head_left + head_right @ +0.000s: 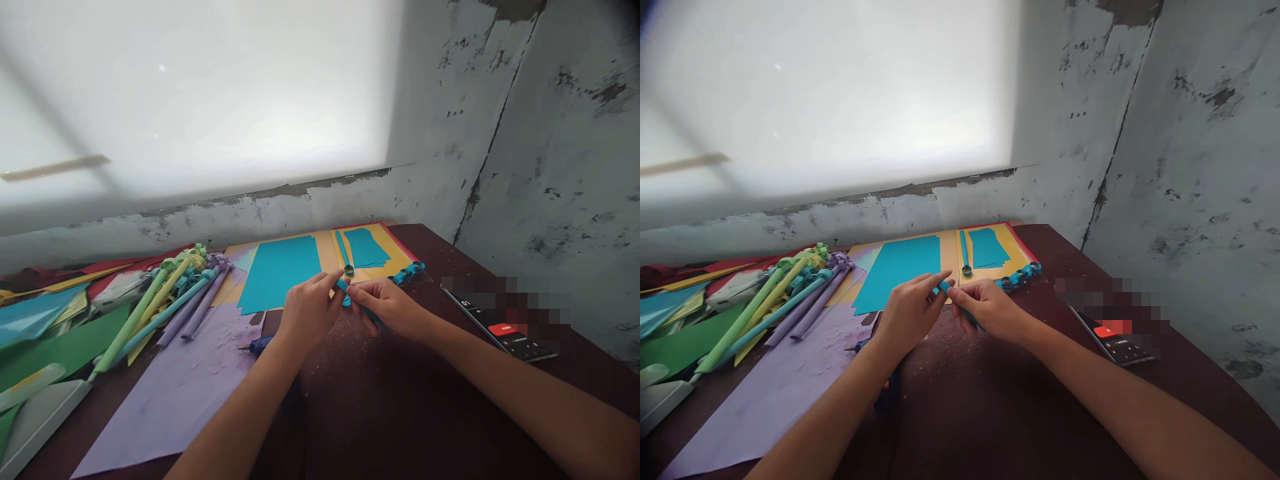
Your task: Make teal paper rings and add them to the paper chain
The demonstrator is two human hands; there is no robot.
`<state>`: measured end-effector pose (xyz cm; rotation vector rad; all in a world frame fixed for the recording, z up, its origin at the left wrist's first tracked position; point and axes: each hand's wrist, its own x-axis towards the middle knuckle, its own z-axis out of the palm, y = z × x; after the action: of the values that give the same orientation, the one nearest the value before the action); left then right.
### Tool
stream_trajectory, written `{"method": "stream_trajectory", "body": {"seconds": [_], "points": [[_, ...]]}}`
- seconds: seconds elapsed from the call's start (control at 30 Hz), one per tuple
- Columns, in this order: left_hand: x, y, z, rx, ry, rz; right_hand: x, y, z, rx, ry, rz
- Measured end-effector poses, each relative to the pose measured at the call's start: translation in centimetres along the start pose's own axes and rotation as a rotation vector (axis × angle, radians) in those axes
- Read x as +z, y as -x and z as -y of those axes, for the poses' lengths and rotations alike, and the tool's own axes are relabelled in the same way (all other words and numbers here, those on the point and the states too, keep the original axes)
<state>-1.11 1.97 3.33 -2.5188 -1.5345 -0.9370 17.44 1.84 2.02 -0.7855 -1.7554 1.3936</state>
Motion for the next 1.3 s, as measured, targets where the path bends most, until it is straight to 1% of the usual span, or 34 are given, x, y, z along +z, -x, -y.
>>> {"method": "stream_trajectory", "body": {"seconds": [0.17,0.27,0.33,0.4,0.5,0.6,0.63,0.67,0.7,0.83,0.9,1.0,1.13,1.3], "points": [[0.0,0.0,0.1,0.016,-0.137,0.038,-0.2,-0.1,-0.1,0.029,-0.014,0.003],[-0.2,0.0,0.2,0.053,-0.111,0.096,-0.3,-0.1,-0.3,0.047,-0.040,0.020],[-0.3,0.1,0.2,0.072,-0.028,0.124,-0.4,-0.1,-0.5,0.057,-0.046,0.026],[-0.2,0.1,0.1,0.061,0.085,0.125,-0.4,-0.2,-0.6,0.057,-0.053,0.031],[0.2,0.1,-0.2,-0.013,0.324,0.146,-0.5,-0.2,-0.5,0.049,-0.080,0.060],[0.8,0.1,-0.5,-0.103,0.608,0.204,-0.6,-0.1,-0.2,0.038,-0.100,0.080],[1.0,0.1,-0.5,-0.123,0.655,0.214,-0.6,-0.1,-0.2,0.038,-0.100,0.077],[1.1,0.1,-0.6,-0.129,0.651,0.211,-0.7,-0.1,-0.1,0.038,-0.099,0.072],[1.1,0.0,-0.5,-0.121,0.598,0.191,-0.7,-0.1,0.0,0.039,-0.096,0.067],[0.9,0.0,-0.2,-0.027,0.261,0.021,-0.8,-0.1,0.0,0.050,-0.086,0.050],[0.7,0.1,0.0,0.004,0.179,-0.012,-0.7,-0.1,-0.1,0.049,-0.086,0.040],[0.5,0.2,0.2,0.035,0.068,0.005,-0.8,-0.2,-0.2,0.057,-0.094,0.029],[0.2,0.2,0.2,0.096,-0.074,0.089,-0.9,-0.2,-0.6,0.103,-0.078,0.035],[-0.2,0.2,0.3,0.136,-0.098,0.187,-0.8,-0.3,-0.8,0.109,-0.093,0.042]]}}
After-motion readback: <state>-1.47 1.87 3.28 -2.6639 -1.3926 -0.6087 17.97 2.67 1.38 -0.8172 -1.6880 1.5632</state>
